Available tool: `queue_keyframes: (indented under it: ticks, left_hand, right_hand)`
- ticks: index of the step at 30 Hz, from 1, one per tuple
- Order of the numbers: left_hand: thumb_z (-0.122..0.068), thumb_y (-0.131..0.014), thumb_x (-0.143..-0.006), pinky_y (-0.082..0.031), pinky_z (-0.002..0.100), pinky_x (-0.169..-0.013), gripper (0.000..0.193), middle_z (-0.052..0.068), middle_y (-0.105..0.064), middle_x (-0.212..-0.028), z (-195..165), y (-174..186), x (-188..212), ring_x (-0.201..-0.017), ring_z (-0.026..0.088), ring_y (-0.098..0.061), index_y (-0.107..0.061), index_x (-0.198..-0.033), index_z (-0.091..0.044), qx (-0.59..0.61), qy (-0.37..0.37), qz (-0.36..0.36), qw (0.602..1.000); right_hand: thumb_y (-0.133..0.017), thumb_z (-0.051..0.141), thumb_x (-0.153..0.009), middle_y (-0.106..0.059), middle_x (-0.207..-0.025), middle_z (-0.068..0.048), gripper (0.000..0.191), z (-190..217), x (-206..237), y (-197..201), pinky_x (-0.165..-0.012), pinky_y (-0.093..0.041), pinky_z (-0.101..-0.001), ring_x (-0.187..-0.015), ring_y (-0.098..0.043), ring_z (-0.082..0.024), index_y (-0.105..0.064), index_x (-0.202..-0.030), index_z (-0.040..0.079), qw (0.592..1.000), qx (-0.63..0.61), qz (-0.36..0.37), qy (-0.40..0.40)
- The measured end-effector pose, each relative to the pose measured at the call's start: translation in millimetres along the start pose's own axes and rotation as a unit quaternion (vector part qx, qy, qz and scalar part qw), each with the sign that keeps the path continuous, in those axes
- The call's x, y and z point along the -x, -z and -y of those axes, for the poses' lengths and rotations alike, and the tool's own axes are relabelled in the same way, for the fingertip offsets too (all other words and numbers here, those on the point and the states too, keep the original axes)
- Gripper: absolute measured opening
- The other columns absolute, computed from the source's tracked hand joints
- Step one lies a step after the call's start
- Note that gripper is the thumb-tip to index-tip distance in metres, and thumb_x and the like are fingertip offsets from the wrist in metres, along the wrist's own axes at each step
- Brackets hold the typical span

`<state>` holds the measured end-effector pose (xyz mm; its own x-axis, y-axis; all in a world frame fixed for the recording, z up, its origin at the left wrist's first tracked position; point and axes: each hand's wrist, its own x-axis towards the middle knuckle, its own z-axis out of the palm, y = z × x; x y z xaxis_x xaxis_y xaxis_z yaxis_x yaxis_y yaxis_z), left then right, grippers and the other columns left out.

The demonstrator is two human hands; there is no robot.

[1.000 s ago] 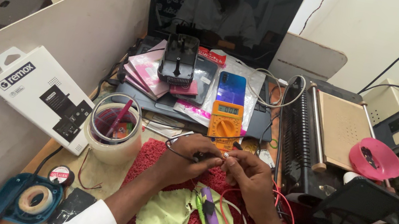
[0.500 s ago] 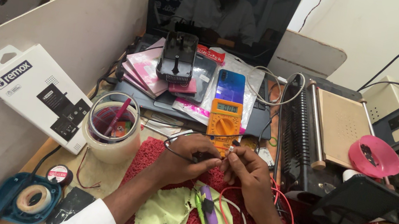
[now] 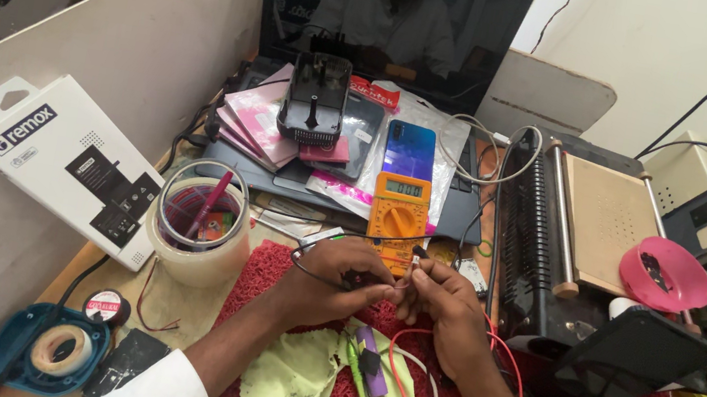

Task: The person works on a small electronic component, likely a cooling fan, using a multimeter to test electrical continuity. They strip the insulation from wires with a green tool and connect the multimeter probes to the fan's terminals. The person also handles a purple heat gun and a small black circuit board during the process.

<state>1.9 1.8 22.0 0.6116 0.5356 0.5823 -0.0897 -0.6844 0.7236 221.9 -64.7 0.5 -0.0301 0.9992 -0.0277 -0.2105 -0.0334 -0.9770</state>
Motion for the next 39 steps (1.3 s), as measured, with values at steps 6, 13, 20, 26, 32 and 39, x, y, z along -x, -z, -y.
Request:
queue_keyframes:
  ticks: [6, 13, 20, 26, 32, 39]
  left_hand:
    - [-0.015, -0.079, -0.088, -0.051, 0.032, -0.070, 0.012, 0.005, -0.072, -0.085, 0.6, 0.0, -0.2, -0.078, 0.018, -0.066, -0.074, -0.093, -0.006, 0.000, -0.008, 0.001, 1.000]
    - [-0.014, -0.079, -0.089, -0.052, 0.032, -0.072, 0.011, 0.006, -0.073, -0.087, 5.4, -0.8, 2.1, -0.080, 0.018, -0.068, -0.074, -0.095, -0.006, -0.006, -0.016, -0.005, 1.000]
    - [-0.016, -0.079, -0.087, -0.054, 0.029, -0.064, 0.030, 0.005, -0.071, -0.085, 5.1, -3.7, 2.4, -0.071, 0.014, -0.066, -0.071, -0.114, -0.006, 0.017, 0.080, -0.047, 0.996]
    - [-0.013, -0.078, -0.087, -0.054, 0.029, -0.064, 0.022, 0.006, -0.073, -0.086, 2.8, -2.0, -1.1, -0.072, 0.014, -0.067, -0.074, -0.108, -0.006, 0.010, 0.071, -0.032, 0.997]
    - [-0.014, -0.079, -0.087, -0.054, 0.029, -0.068, 0.019, 0.006, -0.074, -0.089, 7.3, -1.5, -2.7, -0.078, 0.014, -0.070, -0.075, -0.103, -0.003, 0.042, 0.049, -0.032, 0.997]
    - [-0.012, -0.079, -0.088, -0.050, 0.028, -0.062, 0.016, 0.007, -0.072, -0.082, 7.0, 0.1, -1.0, -0.072, 0.011, -0.063, -0.073, -0.098, 0.000, 0.053, 0.113, -0.034, 0.992]
  right_hand:
    - [-0.056, 0.020, -0.101, -0.071, -0.081, -0.008, 0.022, -1.0, -1.2, 2.4, -0.062, -0.050, -0.0256, -0.066, -0.065, -0.013, -0.067, -0.096, 0.002, 1.000, -0.007, 0.002, -0.008]
    - [-0.056, 0.020, -0.101, -0.071, -0.079, -0.007, 0.022, -3.0, -1.1, 2.2, -0.061, -0.050, -0.0251, -0.066, -0.065, -0.012, -0.066, -0.095, 0.002, 1.000, 0.005, -0.009, -0.012]
    - [-0.058, 0.017, -0.100, -0.071, -0.077, -0.006, 0.019, -4.1, 0.3, -0.3, -0.063, -0.050, -0.0247, -0.066, -0.064, -0.011, -0.068, -0.095, 0.001, 0.994, 0.103, 0.003, 0.022]
    - [-0.060, 0.015, -0.099, -0.071, -0.076, -0.004, 0.018, -2.8, 1.3, -3.5, -0.063, -0.051, -0.0248, -0.066, -0.063, -0.010, -0.070, -0.099, 0.000, 0.992, 0.129, 0.012, 0.013]
    - [-0.062, 0.015, -0.099, -0.071, -0.075, -0.005, 0.018, 0.9, 1.6, -7.7, -0.063, -0.051, -0.0252, -0.066, -0.063, -0.010, -0.070, -0.099, -0.001, 0.993, 0.117, 0.028, 0.011]
    - [-0.064, 0.013, -0.096, -0.069, -0.073, -0.004, 0.015, 6.6, 3.4, -13.9, -0.061, -0.050, -0.0248, -0.065, -0.063, -0.010, -0.071, -0.103, 0.001, 0.993, 0.118, 0.008, -0.004]
